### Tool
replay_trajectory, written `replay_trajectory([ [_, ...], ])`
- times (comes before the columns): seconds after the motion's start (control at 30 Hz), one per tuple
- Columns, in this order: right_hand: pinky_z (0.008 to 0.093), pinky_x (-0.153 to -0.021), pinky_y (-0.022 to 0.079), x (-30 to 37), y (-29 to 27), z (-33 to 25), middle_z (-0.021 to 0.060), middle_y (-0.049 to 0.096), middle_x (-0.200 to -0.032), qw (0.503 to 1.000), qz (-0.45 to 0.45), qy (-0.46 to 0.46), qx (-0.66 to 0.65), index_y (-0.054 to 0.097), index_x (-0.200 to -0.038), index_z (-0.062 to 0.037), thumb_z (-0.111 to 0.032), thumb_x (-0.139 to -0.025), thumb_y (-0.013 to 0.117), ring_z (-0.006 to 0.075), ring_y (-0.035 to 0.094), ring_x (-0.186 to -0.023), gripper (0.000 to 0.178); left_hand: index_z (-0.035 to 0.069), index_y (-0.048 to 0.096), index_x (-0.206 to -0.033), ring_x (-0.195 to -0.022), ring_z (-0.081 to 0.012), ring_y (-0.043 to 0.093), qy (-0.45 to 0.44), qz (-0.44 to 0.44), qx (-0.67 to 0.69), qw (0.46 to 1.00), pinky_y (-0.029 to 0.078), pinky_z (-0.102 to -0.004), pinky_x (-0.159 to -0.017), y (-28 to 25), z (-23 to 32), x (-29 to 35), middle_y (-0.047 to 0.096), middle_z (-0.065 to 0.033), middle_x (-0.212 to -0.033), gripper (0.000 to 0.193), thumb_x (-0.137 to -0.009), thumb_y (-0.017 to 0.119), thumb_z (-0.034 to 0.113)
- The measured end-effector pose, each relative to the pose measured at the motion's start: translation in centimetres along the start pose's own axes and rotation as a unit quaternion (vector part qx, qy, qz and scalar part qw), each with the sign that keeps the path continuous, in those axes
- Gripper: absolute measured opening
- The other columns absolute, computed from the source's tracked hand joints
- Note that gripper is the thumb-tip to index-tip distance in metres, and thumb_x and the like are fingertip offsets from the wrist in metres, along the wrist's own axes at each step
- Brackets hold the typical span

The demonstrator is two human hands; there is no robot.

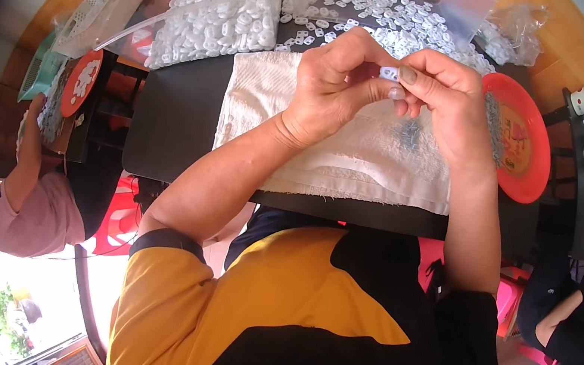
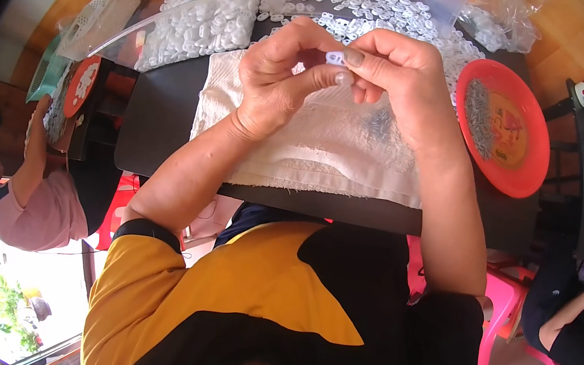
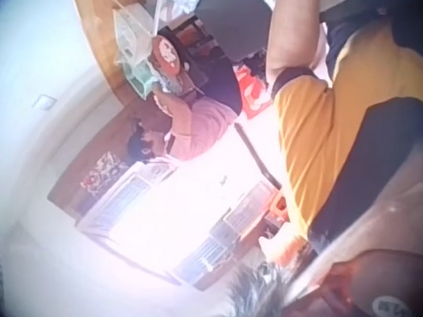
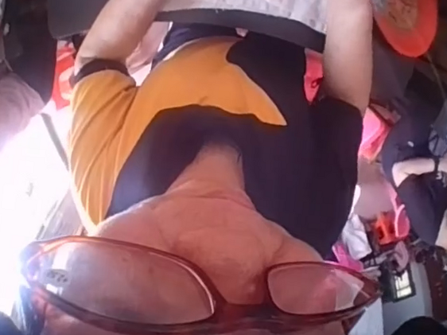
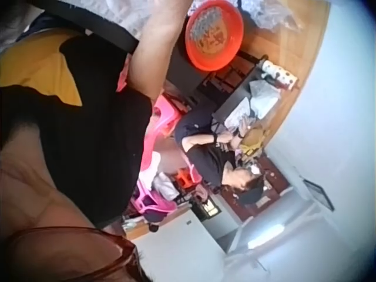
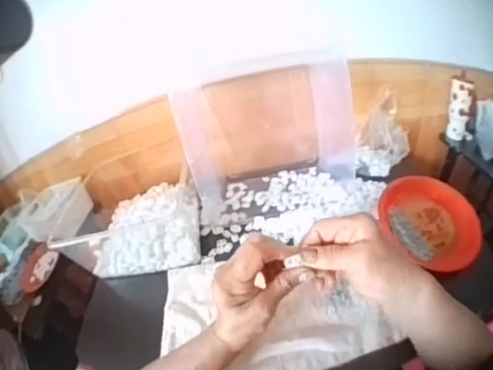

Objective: Manually cleaning and inspecting small white plastic components using a towel at a workstation.

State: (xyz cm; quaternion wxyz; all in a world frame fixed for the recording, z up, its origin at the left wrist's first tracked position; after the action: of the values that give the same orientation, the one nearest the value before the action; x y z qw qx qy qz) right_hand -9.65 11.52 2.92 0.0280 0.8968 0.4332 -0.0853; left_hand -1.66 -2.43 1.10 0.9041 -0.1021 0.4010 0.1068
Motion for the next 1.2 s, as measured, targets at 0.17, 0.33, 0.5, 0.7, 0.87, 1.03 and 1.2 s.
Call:
replay_trajectory([
  [0.17, 0.0232, -0.058, 0.042, -0.6, -1.8, 0.3, 0.0018, 0.061, -0.071, 0.999, 0.011, 0.024, 0.042, 0.064, -0.087, 0.0016, -0.015, -0.091, 0.06, 0.0098, 0.055, -0.061, 0.017, 0.003, 0.065, -0.083, -0.062, -0.0059, 0.058, -0.12, 0.127, -0.034, 0.984, 0.047, -0.0201, -0.056, -1.2, 1.9, -0.5, 0.066, -0.0044, -0.074, 0.013, -0.076, 0.076, 0.001],
  [0.33, 0.0279, -0.063, 0.043, -0.3, -4.1, 0.9, 0.0066, 0.062, -0.071, 0.887, 0.047, -0.015, 0.459, 0.064, -0.086, -0.0004, -0.005, -0.081, 0.057, 0.0143, 0.056, -0.065, 0.009, -0.005, 0.067, -0.087, -0.061, -0.0106, 0.059, -0.037, 0.254, -0.165, 0.952, 0.044, -0.0225, -0.05, -8.7, 7.1, -5.1, 0.066, -0.0093, -0.074, 0.012, -0.076, 0.071, -0.004],
  [0.5, 0.0354, -0.064, 0.045, -0.7, -3.2, 2.0, 0.0119, 0.064, -0.073, 0.849, 0.004, -0.06, 0.526, 0.064, -0.084, -0.0022, -0.001, -0.075, 0.054, 0.0243, 0.061, -0.069, 0.013, -0.003, 0.066, -0.088, -0.061, -0.0055, 0.05, -0.146, 0.265, -0.352, 0.886, 0.041, -0.0186, -0.054, -13.6, 8.7, -7.9, 0.058, -0.0009, -0.074, 0.016, -0.073, 0.07, -0.006],
  [0.7, 0.0393, -0.064, 0.045, -0.3, -3.7, 2.3, 0.0146, 0.062, -0.072, 0.825, -0.011, -0.037, 0.564, 0.062, -0.081, -0.0013, -0.003, -0.072, 0.056, 0.0301, 0.061, -0.069, 0.011, 0.006, 0.07, -0.096, -0.067, -0.0119, 0.056, -0.096, 0.164, -0.315, 0.93, 0.046, -0.0236, -0.062, -7.7, 6.5, -4.7, 0.062, -0.0044, -0.081, 0.022, -0.076, 0.069, -0.002],
  [0.87, 0.0413, -0.064, 0.045, -0.3, -3.4, 2.5, 0.0182, 0.062, -0.072, 0.822, -0.067, 0.019, 0.565, 0.062, -0.078, 0.0007, -0.005, -0.07, 0.06, 0.0343, 0.061, -0.071, 0.01, -0.001, 0.069, -0.083, -0.061, -0.0076, 0.055, -0.227, -0.024, -0.142, 0.963, 0.045, -0.0239, -0.056, -2.8, 0.4, -1.4, 0.063, -0.0037, -0.067, 0.013, -0.074, 0.074, 0.007],
  [1.03, 0.0419, -0.065, 0.045, -0.2, -3.2, 2.7, 0.0198, 0.061, -0.073, 0.804, -0.062, 0.005, 0.591, 0.062, -0.078, 0.0008, -0.005, -0.071, 0.059, 0.0363, 0.061, -0.072, 0.009, 0.0, 0.069, -0.08, -0.056, -0.0088, 0.055, -0.374, -0.098, -0.103, 0.916, 0.043, -0.0236, -0.05, -0.3, -1.6, -0.1, 0.063, -0.0033, -0.066, 0.011, -0.075, 0.072, 0.009],
  [1.2, 0.0407, -0.064, 0.045, -0.4, -3.1, 2.6, 0.0194, 0.061, -0.075, 0.79, -0.062, 0.019, 0.61, 0.059, -0.082, 0.0015, -0.004, -0.074, 0.056, 0.0345, 0.061, -0.073, 0.01, 0.0, 0.069, -0.08, -0.052, -0.0074, 0.053, -0.46, -0.101, -0.053, 0.881, 0.039, -0.023, -0.043, 1.0, -2.3, 0.3, 0.062, -0.0037, -0.066, 0.011, -0.079, 0.069, 0.011],
])
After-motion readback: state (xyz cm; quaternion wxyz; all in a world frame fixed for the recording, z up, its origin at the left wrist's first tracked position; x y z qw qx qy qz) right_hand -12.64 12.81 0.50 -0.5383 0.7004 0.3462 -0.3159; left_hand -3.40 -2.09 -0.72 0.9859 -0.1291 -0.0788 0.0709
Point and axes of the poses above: each hand's wrist, its own x-axis away from the middle knuckle, its own y-axis out of the palm, z = x × y, the point moved 3 cm from there along -x, towards the middle knuckle
